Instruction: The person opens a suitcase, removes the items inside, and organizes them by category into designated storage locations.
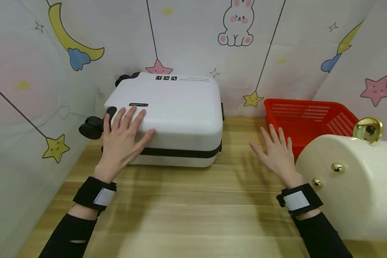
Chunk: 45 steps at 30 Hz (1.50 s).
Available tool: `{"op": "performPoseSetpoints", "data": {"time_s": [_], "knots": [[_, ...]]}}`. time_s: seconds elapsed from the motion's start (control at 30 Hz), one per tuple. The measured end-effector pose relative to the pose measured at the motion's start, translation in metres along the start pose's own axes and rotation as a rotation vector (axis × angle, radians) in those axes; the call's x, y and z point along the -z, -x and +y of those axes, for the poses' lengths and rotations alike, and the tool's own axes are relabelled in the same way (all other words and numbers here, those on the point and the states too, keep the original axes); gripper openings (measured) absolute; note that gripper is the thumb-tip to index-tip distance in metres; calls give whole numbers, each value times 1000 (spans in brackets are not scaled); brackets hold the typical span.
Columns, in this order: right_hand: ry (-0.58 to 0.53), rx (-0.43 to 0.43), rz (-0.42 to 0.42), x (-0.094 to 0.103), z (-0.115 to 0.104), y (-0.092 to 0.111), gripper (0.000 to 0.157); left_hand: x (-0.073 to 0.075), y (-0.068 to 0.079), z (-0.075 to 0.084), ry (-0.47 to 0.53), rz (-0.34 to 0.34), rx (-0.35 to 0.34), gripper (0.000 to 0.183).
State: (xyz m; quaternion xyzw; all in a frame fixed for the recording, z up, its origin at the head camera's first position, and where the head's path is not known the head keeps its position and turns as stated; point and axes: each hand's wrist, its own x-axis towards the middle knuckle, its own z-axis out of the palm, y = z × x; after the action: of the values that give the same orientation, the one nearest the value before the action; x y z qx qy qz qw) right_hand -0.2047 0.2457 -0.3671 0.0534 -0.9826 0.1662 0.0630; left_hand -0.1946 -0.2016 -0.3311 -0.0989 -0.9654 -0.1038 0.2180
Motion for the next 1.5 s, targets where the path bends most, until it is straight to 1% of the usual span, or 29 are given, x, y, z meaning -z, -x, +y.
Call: {"op": "performPoseSetpoints", "data": {"time_s": [0.07, 0.13, 0.23, 0.3, 0.37, 0.43, 0.53, 0.6, 0.67, 0.77, 0.83, 0.93, 1.1, 1.17, 1.23, 1.4, 1.5], "knots": [[-3, -1, 15, 2, 2, 3, 84, 2, -1, -6, 36, 29, -14, 84], [-5, 0, 25, 4, 3, 5, 84, 6, 0, -17, 97, 63, 6, 85], [-9, 1, 35, 8, 3, 7, 84, 14, -1, -45, 242, 109, 83, 84], [-19, 5, 39, 9, 4, 7, 84, 17, -3, -66, 366, 124, 144, 78], [-47, 8, 40, 9, 4, 7, 83, 19, -5, -87, 513, 91, 212, 72], [-92, 12, 44, 9, 6, 7, 82, 18, -6, -105, 687, 26, 287, 68], [-190, 21, 50, 8, 7, 5, 79, 14, -6, -126, 1035, -72, 398, 65], [-252, 37, 61, 8, 8, 2, 77, 11, -6, -134, 1245, -104, 447, 63], [-319, 54, 65, 7, 7, -3, 74, 8, -5, -139, 1407, -114, 460, 60], [-407, 78, 63, 4, 0, -14, 72, 5, -5, -141, 1550, -126, 424, 56], [-459, 92, 55, 1, -7, -22, 70, 3, -6, -141, 1619, -132, 393, 53], [-495, 108, 27, -6, -21, -34, 70, 0, -7, -143, 1704, -146, 360, 51], [-516, 112, -23, -8, -40, -49, 72, 1, -4, -149, 1764, -147, 348, 49], [-524, 112, -26, -7, -44, -54, 72, 0, -2, -149, 1772, -156, 340, 49], [-537, 113, -27, -7, -46, -59, 71, 0, 0, -150, 1758, -174, 330, 48], [-582, 116, -44, -7, -50, -66, 70, 0, 3, -150, 1695, -234, 302, 49], [-601, 116, -46, -7, -50, -67, 70, 0, 4, -151, 1645, -284, 304, 50]]}}
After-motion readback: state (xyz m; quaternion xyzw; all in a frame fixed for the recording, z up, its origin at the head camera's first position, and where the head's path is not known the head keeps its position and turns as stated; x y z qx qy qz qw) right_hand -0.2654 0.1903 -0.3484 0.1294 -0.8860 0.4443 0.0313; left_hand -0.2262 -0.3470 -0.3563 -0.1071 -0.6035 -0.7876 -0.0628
